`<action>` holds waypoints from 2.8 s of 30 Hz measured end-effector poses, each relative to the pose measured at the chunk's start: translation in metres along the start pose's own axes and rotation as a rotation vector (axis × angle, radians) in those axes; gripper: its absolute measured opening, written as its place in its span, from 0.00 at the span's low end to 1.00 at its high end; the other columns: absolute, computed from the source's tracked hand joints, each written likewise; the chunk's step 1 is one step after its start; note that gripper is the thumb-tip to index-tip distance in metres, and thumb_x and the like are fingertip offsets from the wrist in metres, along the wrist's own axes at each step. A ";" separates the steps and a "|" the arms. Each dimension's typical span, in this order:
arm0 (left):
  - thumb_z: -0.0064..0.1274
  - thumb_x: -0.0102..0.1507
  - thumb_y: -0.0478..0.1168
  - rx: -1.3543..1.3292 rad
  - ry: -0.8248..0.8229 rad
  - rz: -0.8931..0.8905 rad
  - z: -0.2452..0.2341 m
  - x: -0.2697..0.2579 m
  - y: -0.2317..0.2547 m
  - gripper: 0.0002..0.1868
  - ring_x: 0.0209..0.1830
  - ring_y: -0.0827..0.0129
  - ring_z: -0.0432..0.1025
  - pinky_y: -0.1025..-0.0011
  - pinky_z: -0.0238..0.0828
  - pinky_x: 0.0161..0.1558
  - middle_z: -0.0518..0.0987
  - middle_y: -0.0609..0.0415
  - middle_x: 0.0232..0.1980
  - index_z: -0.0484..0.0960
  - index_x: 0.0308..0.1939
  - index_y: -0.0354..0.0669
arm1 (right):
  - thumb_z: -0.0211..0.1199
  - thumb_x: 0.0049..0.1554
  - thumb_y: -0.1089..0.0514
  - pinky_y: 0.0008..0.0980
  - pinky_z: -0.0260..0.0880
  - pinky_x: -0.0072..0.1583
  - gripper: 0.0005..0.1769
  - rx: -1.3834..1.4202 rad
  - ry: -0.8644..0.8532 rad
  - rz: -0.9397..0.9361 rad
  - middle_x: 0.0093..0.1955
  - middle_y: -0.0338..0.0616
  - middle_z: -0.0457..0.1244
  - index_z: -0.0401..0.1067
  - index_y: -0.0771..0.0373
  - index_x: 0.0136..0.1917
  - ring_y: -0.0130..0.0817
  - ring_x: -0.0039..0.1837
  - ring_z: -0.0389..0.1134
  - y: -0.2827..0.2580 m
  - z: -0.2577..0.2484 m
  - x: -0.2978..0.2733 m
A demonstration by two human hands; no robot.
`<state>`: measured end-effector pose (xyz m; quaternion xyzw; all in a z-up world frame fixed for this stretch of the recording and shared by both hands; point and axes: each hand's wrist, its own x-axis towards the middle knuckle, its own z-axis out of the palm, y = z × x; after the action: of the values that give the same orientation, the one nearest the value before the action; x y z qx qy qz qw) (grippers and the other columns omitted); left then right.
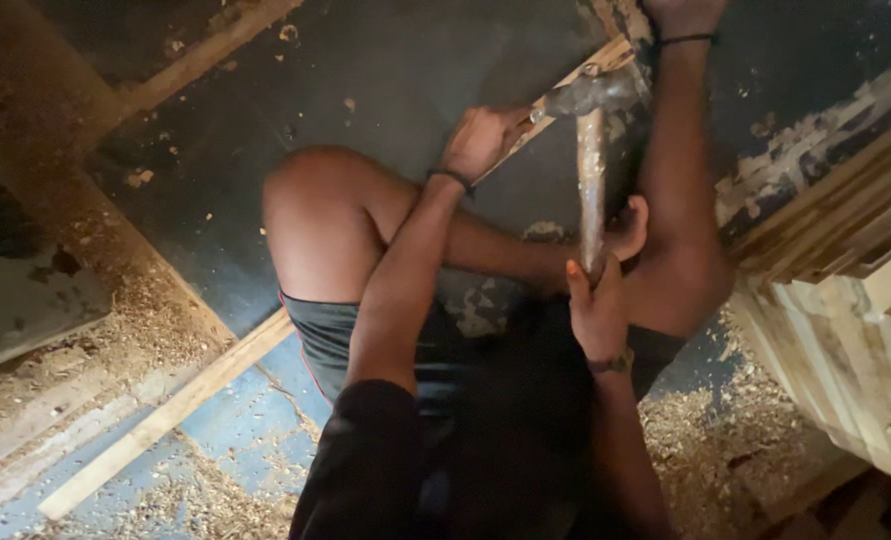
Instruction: The person sits on the floor and repeatedly hammers a nail into a small wooden block. They hold the nail with their left hand and strike it with a hammer in their right hand, continuing the action until the nail is driven into the wood.
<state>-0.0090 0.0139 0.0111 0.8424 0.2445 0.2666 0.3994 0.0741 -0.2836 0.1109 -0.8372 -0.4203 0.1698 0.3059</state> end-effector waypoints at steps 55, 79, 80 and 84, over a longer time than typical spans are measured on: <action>0.47 0.70 0.38 -0.084 0.132 -0.086 0.005 -0.008 -0.008 0.07 0.48 0.39 0.75 0.49 0.69 0.47 0.80 0.35 0.46 0.78 0.47 0.38 | 0.62 0.62 0.50 0.25 0.54 0.26 0.15 0.714 -0.113 0.495 0.31 0.36 0.55 0.62 0.60 0.51 0.21 0.24 0.53 0.021 0.034 -0.065; 0.47 0.67 0.37 -0.124 0.129 -0.001 0.000 -0.008 -0.002 0.10 0.39 0.38 0.76 0.50 0.72 0.40 0.80 0.33 0.39 0.80 0.47 0.37 | 0.62 0.65 0.63 0.23 0.57 0.31 0.16 0.651 0.194 0.202 0.33 0.33 0.59 0.61 0.67 0.62 0.21 0.30 0.59 -0.055 -0.040 -0.028; 0.47 0.67 0.37 -0.111 0.114 -0.014 0.002 -0.009 -0.003 0.09 0.40 0.38 0.76 0.50 0.72 0.40 0.80 0.34 0.40 0.80 0.46 0.38 | 0.63 0.64 0.63 0.24 0.58 0.31 0.18 0.614 0.251 0.199 0.33 0.33 0.60 0.59 0.67 0.63 0.22 0.30 0.59 -0.057 -0.046 -0.026; 0.47 0.67 0.37 -0.078 0.074 -0.019 0.005 -0.008 -0.007 0.07 0.41 0.39 0.76 0.50 0.72 0.41 0.80 0.35 0.39 0.80 0.44 0.40 | 0.63 0.63 0.62 0.25 0.62 0.32 0.22 0.658 0.370 0.044 0.33 0.41 0.61 0.59 0.67 0.66 0.25 0.30 0.62 -0.068 -0.064 -0.019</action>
<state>-0.0125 0.0101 0.0006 0.8135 0.2565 0.3031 0.4249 0.0571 -0.2912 0.2043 -0.7194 -0.2630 0.1480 0.6256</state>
